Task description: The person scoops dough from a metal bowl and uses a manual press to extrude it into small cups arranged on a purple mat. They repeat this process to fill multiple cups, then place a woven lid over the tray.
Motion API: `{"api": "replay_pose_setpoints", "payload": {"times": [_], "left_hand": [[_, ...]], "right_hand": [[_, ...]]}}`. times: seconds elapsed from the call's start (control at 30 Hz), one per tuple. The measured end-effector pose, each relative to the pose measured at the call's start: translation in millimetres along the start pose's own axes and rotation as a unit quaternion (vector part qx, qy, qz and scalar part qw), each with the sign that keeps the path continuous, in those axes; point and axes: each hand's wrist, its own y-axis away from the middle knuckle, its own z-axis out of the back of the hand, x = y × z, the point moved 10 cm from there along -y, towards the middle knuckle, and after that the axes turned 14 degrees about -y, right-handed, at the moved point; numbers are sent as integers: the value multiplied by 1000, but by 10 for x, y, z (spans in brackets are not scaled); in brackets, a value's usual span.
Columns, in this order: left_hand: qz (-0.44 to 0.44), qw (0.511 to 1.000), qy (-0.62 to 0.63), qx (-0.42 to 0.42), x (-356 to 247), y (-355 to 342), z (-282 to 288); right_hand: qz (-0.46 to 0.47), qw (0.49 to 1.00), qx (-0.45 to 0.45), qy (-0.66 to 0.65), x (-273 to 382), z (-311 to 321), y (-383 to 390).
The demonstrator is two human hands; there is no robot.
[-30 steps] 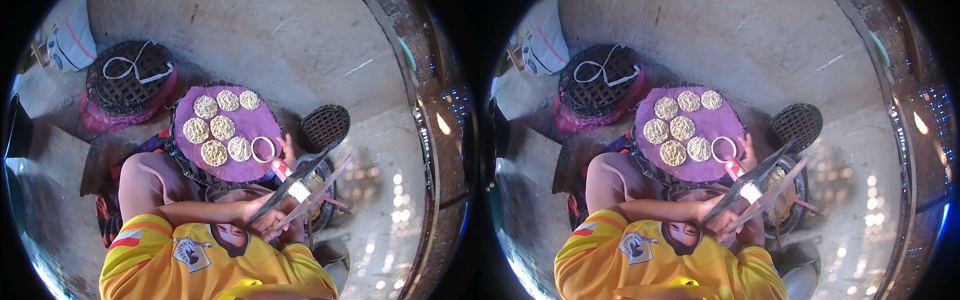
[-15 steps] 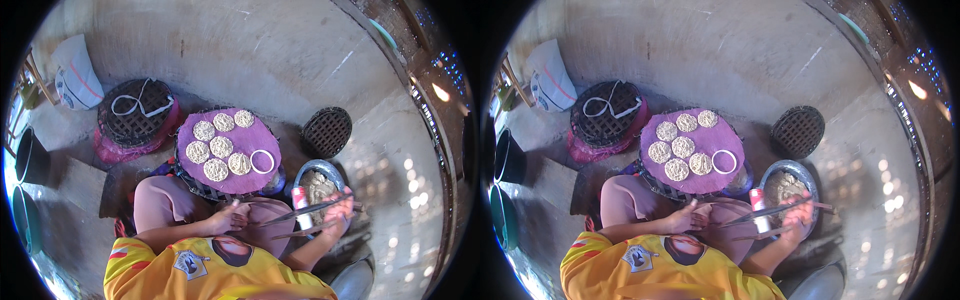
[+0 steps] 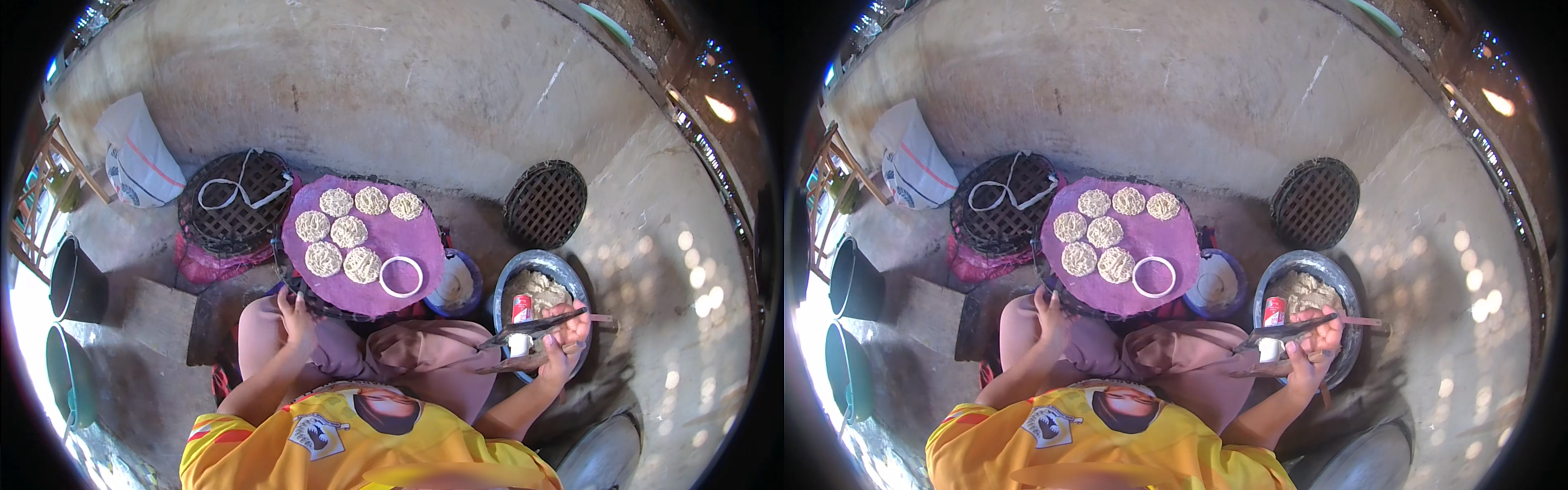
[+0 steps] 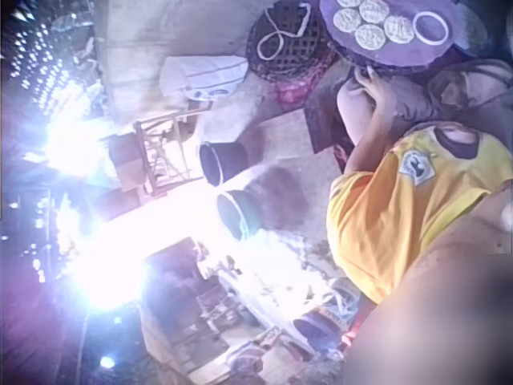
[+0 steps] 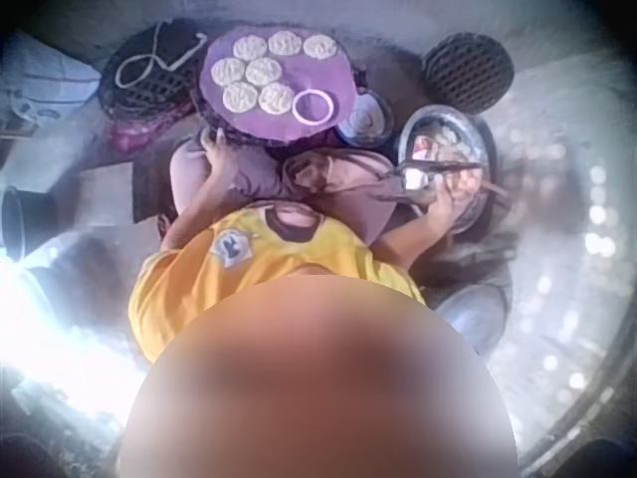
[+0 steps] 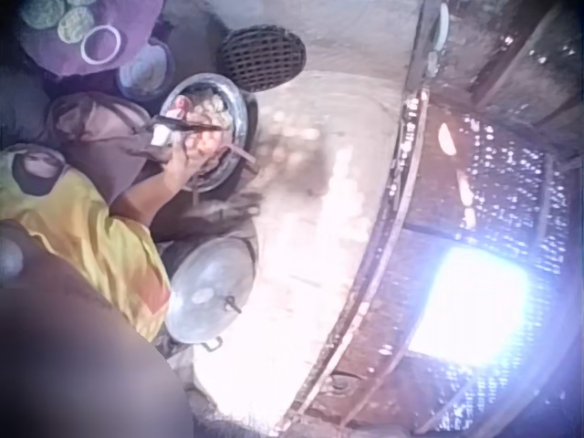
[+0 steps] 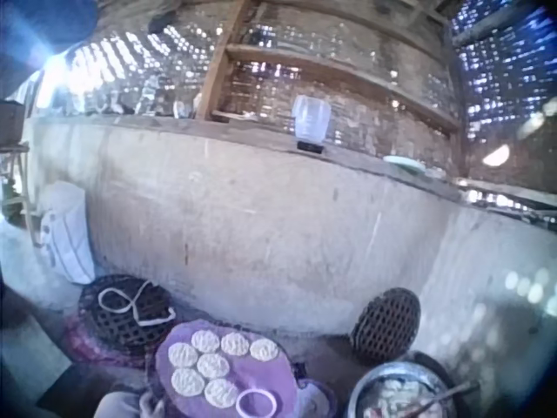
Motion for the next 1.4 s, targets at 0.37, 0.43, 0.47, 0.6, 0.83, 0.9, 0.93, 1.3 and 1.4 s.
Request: {"api": "replay_pose_setpoints", "payload": {"times": [0.37, 0.43, 0.47, 0.6, 0.83, 0.9, 0.93, 1.3, 1.4], "left_hand": [[-44, 931, -294, 212, -944, -1491, -353], [-79, 921, -282, 255, -1098, -1788, -587], [-160, 910, -303, 235, -1274, -1899, -692], [-280, 836, -451, -136, -1889, -1749, -524], [-340, 866, -13, 366, -1394, 1104, -1333], [-72, 771, 99, 625, -934, 1712, -1672], [101, 674, 155, 715, -748, 2053, -1720], [330, 408, 490, 696, -764, 2093, -1462], [349, 406, 506, 677, -729, 1933, -1503]], "right_hand": [[-65, 997, 25, -18, -133, -339, -45], [-87, 994, 62, -6, -185, -563, -50], [-96, 992, 80, 6, -214, -680, -46], [-174, 964, 151, -130, -349, -1149, -146], [-218, 852, 265, -395, -455, -2015, -735], [-246, 829, 289, -412, -597, -2325, -881], [-259, 836, 296, -382, -710, -2460, -939], [-635, 735, 204, -119, -3068, -2957, -223], [-662, 722, 197, -33, -3378, -3001, -210]]}}
